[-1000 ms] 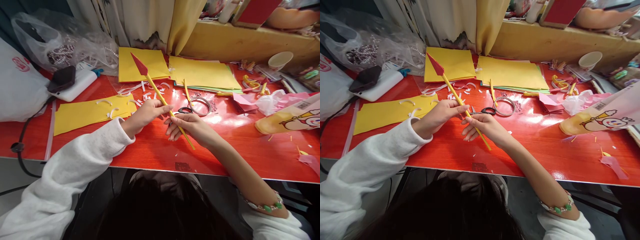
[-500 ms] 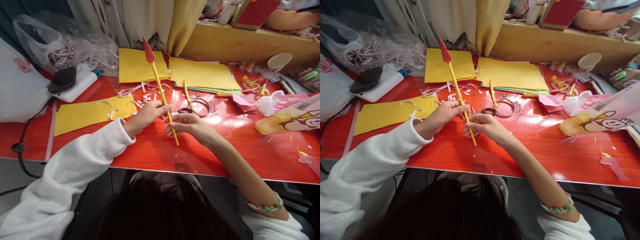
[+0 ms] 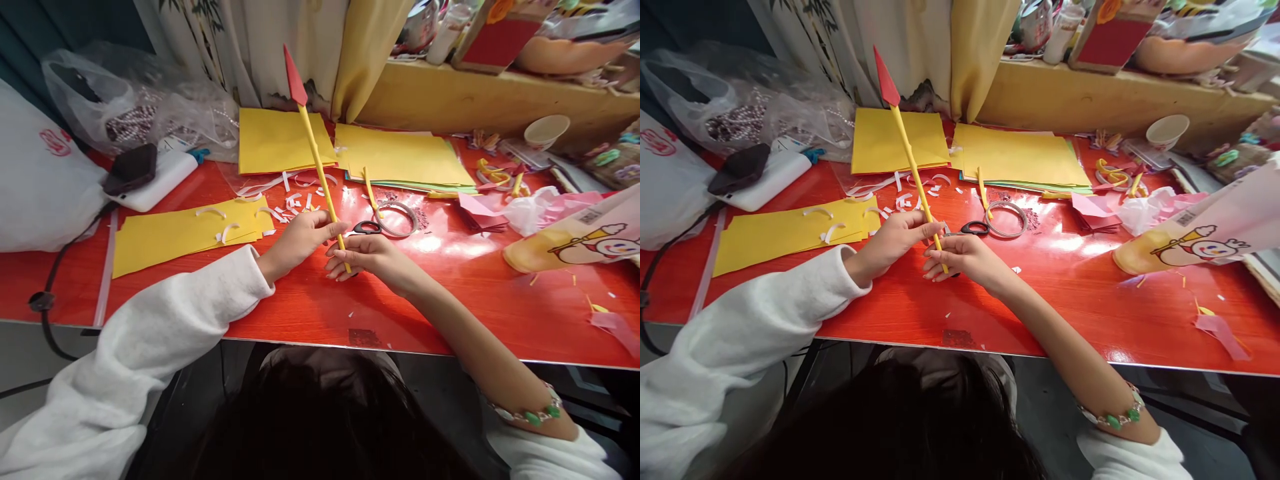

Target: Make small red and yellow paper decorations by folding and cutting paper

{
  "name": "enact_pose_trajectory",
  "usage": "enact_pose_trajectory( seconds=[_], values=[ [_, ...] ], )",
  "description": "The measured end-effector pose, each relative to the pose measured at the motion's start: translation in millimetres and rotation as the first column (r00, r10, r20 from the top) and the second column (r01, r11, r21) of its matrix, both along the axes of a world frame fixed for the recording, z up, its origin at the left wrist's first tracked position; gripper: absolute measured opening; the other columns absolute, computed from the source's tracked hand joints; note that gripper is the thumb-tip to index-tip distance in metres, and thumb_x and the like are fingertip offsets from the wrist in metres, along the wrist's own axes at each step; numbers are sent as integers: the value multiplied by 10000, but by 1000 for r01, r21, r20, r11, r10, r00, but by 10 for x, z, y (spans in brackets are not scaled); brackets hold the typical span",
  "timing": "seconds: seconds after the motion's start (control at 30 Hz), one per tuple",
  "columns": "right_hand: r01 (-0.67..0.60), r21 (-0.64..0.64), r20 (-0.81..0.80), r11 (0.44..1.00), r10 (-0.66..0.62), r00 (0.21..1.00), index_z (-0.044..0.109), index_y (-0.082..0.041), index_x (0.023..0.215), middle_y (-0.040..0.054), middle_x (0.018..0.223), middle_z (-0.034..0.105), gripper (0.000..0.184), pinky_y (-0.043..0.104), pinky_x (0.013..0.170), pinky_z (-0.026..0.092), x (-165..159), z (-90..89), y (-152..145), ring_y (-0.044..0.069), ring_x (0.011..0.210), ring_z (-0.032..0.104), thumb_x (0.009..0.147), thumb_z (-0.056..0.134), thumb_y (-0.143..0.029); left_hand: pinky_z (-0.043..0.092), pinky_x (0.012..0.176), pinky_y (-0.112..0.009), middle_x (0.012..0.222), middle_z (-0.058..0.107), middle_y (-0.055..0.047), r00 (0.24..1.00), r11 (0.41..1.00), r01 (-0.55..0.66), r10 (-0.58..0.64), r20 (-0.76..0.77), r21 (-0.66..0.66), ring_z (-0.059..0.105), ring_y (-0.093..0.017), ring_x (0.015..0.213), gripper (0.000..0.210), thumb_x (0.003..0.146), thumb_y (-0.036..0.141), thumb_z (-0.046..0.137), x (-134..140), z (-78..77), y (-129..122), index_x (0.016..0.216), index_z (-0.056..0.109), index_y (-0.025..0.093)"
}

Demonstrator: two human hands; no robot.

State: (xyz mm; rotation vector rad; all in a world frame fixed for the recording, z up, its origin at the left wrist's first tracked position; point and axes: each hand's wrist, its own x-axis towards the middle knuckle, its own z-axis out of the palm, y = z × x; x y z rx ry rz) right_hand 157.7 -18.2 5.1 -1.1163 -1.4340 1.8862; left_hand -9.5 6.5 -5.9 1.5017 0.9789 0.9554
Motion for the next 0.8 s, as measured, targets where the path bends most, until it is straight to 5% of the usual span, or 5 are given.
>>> enact_pose_trajectory(
  seconds=[0.4,0.7,0.8],
  values=[
    [-10,-79,-15,997,9,1000,605,-147,805,64,753,714,136,273,701,567,-24,-109,30,156,705,701,810,661,-271,390,651,-267,652,547,-6,993,997,-57,62,-98,55,482,-117,646,355,756,477,625,-9,-64,22,660,598,136],
    [-40,-51,-38,998,38,999,612,-149,782,77,756,716,248,283,674,569,4,-117,28,157,664,695,841,609,-389,348,601,-254,643,513,8,982,999,-16,26,-188,50,448,-107,621,392,749,521,621,20,-72,39,649,554,149],
    [-37,-59,-46,998,34,998,599,-148,752,77,738,713,243,282,651,566,8,-128,31,160,647,693,827,626,-377,367,628,-263,658,538,-4,991,999,-50,49,-121,0,468,-113,632,408,757,548,605,34,-83,33,672,576,150]
  ],
)
